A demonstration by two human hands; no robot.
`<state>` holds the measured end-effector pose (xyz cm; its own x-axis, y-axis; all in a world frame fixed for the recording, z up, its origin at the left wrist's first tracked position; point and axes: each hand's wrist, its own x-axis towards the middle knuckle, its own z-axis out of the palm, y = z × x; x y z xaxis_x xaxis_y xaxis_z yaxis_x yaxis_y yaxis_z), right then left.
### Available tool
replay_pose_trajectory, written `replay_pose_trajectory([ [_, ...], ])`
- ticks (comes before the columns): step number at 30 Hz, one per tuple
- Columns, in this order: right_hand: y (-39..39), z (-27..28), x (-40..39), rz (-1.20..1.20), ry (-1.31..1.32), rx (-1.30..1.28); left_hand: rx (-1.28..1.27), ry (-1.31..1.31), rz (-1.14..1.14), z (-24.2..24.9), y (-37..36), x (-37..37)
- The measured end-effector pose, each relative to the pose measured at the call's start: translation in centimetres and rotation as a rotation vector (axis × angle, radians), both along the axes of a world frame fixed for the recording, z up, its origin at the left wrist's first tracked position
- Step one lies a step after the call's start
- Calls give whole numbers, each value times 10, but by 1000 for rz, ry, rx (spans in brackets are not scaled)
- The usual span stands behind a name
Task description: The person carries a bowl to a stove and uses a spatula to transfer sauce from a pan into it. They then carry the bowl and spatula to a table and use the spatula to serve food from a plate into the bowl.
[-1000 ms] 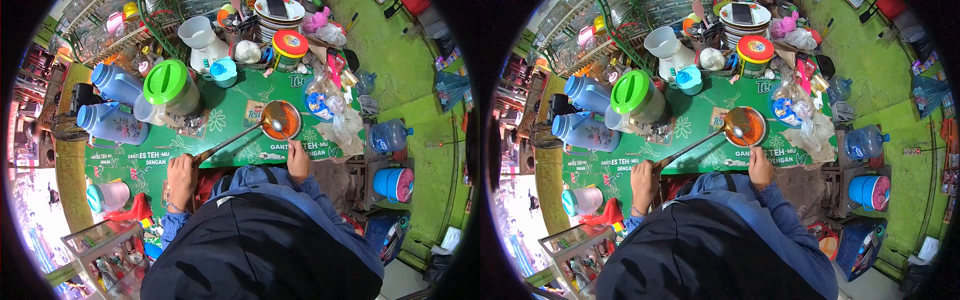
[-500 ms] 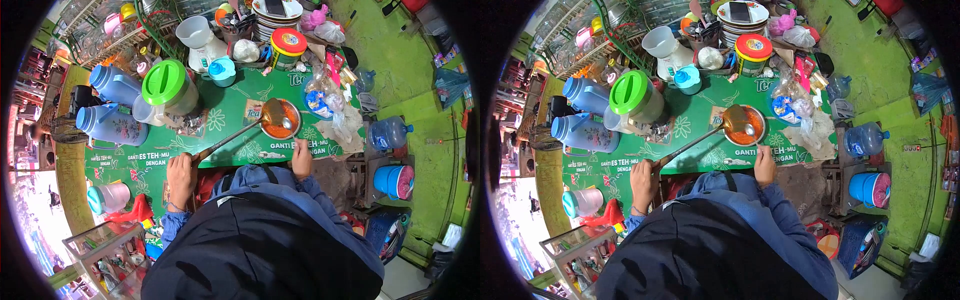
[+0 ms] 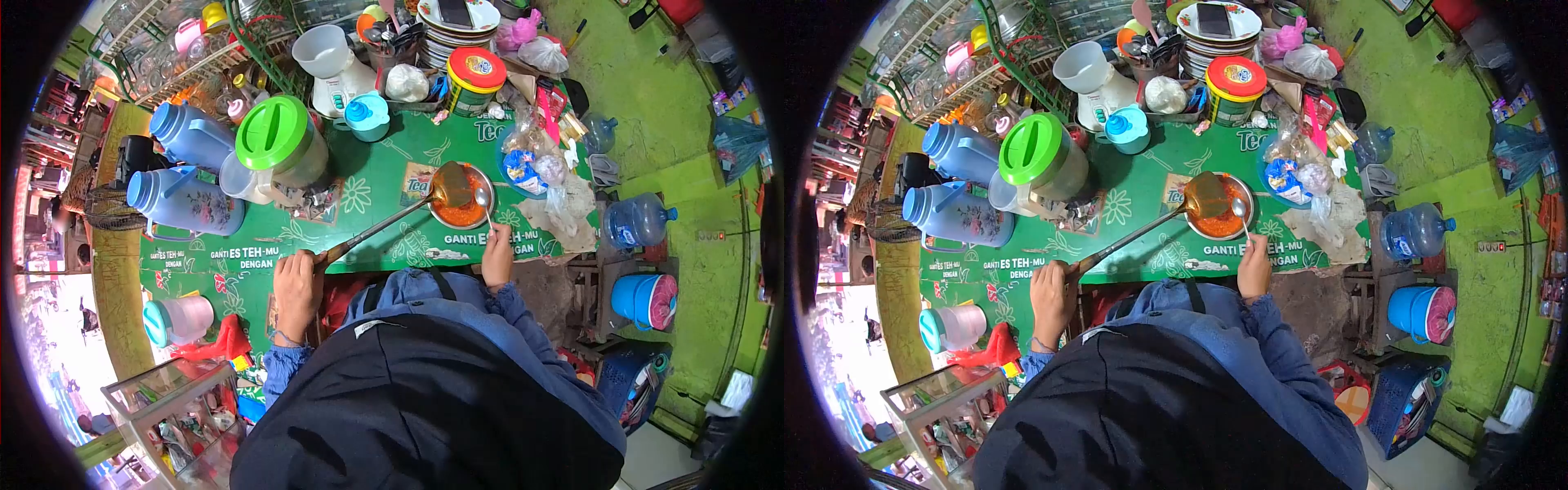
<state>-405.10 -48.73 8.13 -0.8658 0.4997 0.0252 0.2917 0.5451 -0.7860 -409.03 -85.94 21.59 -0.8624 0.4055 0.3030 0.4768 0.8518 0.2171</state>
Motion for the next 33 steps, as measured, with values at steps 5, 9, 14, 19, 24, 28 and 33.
replay_pose_trajectory([
  [5, -23, 33, -11, 149, 93, -47, -3, -7, -5, 1, 1, 2],
  [9, -17, 6, 0, 35, 14, -50, 9, -31, 0, 0, 1, 6],
  [14, 0, 5, -2, -88, -82, -51, 11, -13, -3, 0, -1, 5],
  [19, -26, 40, -16, 72, 86, -7, 6, 3, -13, -1, -2, 7],
  [24, -29, 27, -23, 135, 143, 39, 24, -16, -21, 0, 3, 12],
  [28, -5, 1, -21, 19, -28, 84, 14, -29, -33, 0, 1, 15],
  [33, -10, 29, -19, 15, 16, 92, -22, -8, -44, 5, 3, 16],
])
